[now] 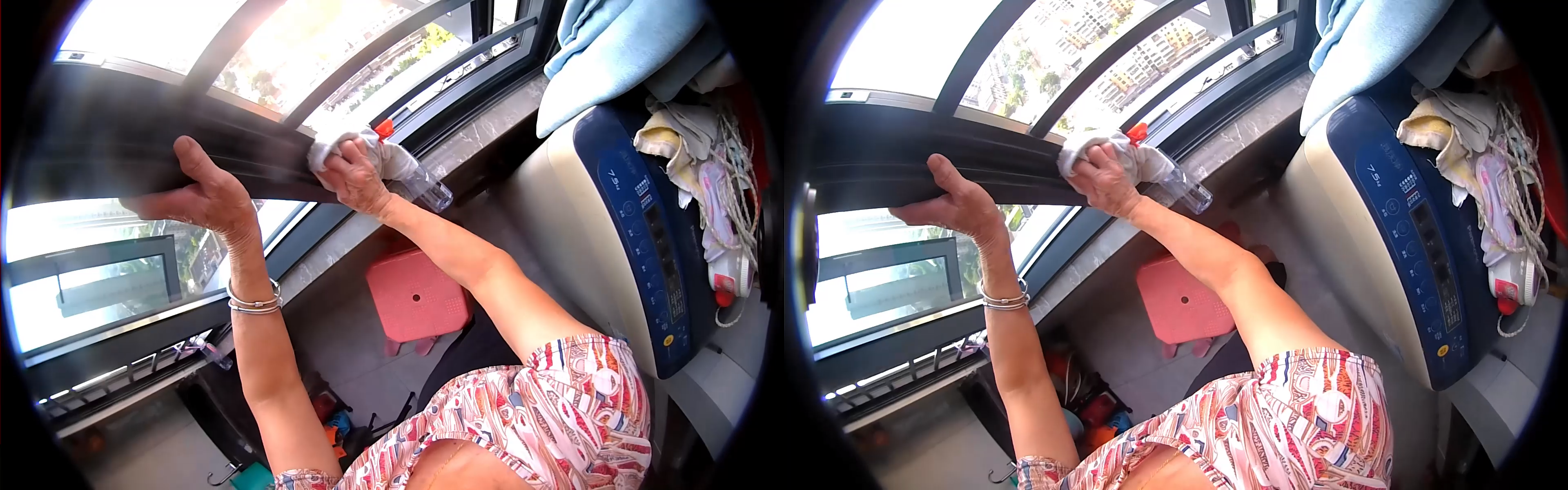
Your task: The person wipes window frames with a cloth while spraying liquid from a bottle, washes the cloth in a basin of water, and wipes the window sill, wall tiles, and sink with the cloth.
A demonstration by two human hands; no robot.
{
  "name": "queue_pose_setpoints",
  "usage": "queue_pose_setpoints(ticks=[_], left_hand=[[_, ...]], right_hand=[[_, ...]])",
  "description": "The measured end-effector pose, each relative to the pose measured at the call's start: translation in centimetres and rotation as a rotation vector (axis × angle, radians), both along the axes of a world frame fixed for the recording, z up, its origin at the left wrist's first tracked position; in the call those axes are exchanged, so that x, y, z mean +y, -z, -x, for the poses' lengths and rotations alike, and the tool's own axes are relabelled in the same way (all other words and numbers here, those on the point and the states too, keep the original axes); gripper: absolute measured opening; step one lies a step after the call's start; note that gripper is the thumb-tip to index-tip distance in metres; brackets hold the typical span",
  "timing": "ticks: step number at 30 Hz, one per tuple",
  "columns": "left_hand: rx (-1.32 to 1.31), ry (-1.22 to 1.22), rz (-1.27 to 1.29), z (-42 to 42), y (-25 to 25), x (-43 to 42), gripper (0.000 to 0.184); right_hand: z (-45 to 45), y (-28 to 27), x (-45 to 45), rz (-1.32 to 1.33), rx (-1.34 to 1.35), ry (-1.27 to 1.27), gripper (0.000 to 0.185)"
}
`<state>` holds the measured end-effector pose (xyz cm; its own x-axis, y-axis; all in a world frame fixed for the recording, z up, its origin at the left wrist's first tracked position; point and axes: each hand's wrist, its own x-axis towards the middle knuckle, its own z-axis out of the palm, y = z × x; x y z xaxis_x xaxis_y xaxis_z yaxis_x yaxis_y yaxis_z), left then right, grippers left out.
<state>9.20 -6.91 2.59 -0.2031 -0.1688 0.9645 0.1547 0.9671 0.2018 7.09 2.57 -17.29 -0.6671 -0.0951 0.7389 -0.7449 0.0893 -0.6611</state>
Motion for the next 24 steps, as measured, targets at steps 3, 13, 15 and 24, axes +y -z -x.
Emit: queue_pose_setpoints(ticks=[3, 13, 15, 24], left_hand=[[-0.006, -0.043, 0.051, 0.3, 0.4, -0.2, 0.069], [-0.077, -0.02, -0.089, -1.2, 1.0, -0.5, 0.081], [-0.111, 0.182, -0.27, -2.2, 0.3, 0.0, 0.082], [-0.196, 0.294, -0.558, -5.6, -7.2, 1.4, 0.061]], right_hand=[[-0.5, 2.1, 0.3, 0.025, 0.043, 0.08, 0.021], [-1.8, -10.9, 3.1, 0.156, -0.058, -0.295, 0.009], [-0.8, -18.7, 2.7, 0.238, 0.222, -0.312, 0.007], [2.2, -48.2, -4.3, 0.236, 0.864, 0.048, 0.019]])
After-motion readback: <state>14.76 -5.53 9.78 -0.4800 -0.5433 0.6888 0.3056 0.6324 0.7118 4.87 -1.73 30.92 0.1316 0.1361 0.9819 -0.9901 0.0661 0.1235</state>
